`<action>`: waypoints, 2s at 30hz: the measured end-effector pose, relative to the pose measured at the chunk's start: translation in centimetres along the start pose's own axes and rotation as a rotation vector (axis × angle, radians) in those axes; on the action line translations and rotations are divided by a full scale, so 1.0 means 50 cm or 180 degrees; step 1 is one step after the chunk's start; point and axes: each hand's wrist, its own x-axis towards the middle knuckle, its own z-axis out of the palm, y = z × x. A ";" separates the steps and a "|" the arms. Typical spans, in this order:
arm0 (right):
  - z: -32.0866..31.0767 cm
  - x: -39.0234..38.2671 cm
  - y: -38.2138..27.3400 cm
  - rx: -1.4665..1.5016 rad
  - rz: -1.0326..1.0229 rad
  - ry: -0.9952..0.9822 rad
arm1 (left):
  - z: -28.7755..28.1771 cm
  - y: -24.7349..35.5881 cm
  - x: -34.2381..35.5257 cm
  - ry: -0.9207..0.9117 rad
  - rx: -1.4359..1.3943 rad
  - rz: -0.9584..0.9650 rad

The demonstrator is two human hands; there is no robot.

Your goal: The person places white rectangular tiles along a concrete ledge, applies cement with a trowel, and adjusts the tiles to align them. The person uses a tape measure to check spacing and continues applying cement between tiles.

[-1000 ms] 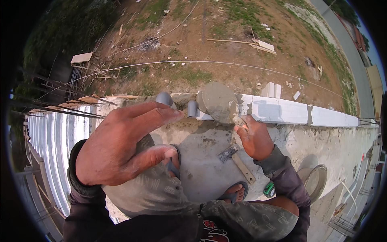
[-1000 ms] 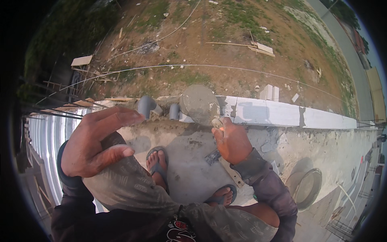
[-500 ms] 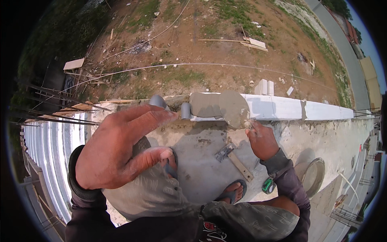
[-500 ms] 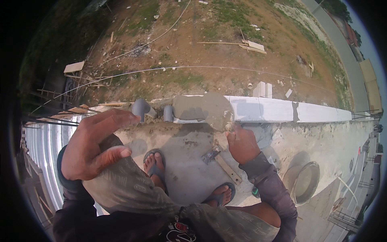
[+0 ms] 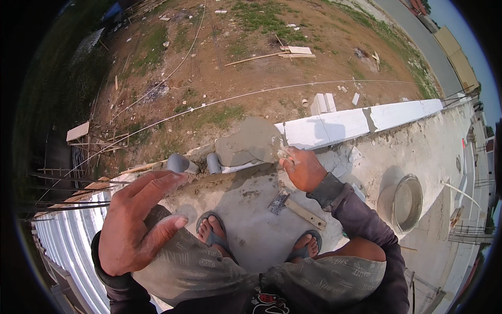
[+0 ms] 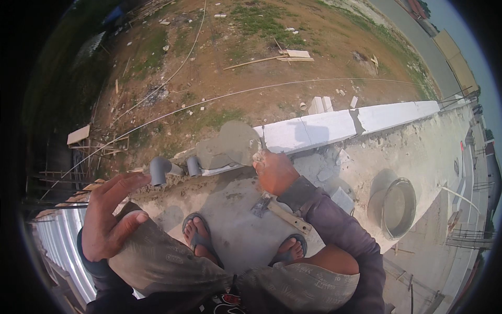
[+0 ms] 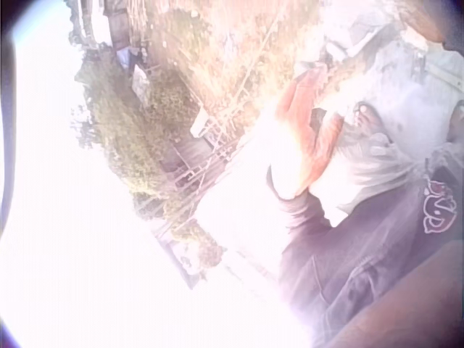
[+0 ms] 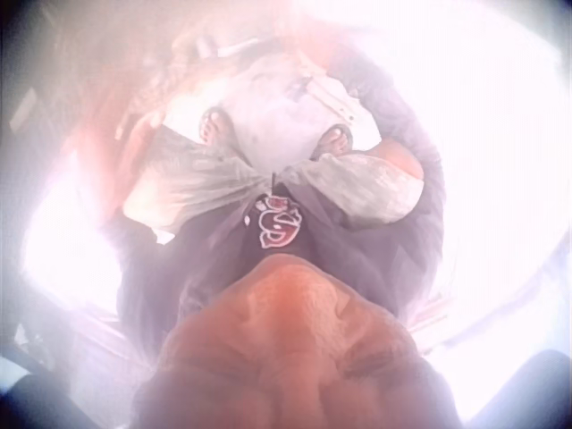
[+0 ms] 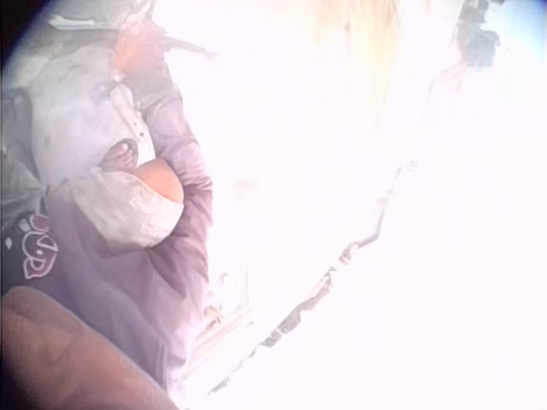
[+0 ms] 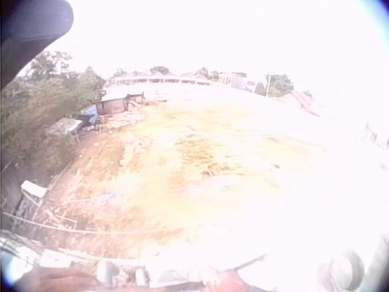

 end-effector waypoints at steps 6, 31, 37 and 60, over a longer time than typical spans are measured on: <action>-0.178 -0.150 0.198 0.0082 0.1048 0.1097 | 0.015 -0.013 0.016 -0.0064 0.0112 -0.0078; -0.457 -0.860 0.518 0.1879 0.3540 0.2322 | 0.117 0.045 0.127 -0.0299 0.0433 -0.0595; -0.489 -0.719 0.450 0.2329 0.2908 0.2250 | 0.115 0.048 0.124 -0.0205 0.0337 -0.0112; -0.509 -0.087 0.472 -0.1068 0.2686 0.1700 | 0.079 0.044 0.096 -0.0290 0.0111 -0.0498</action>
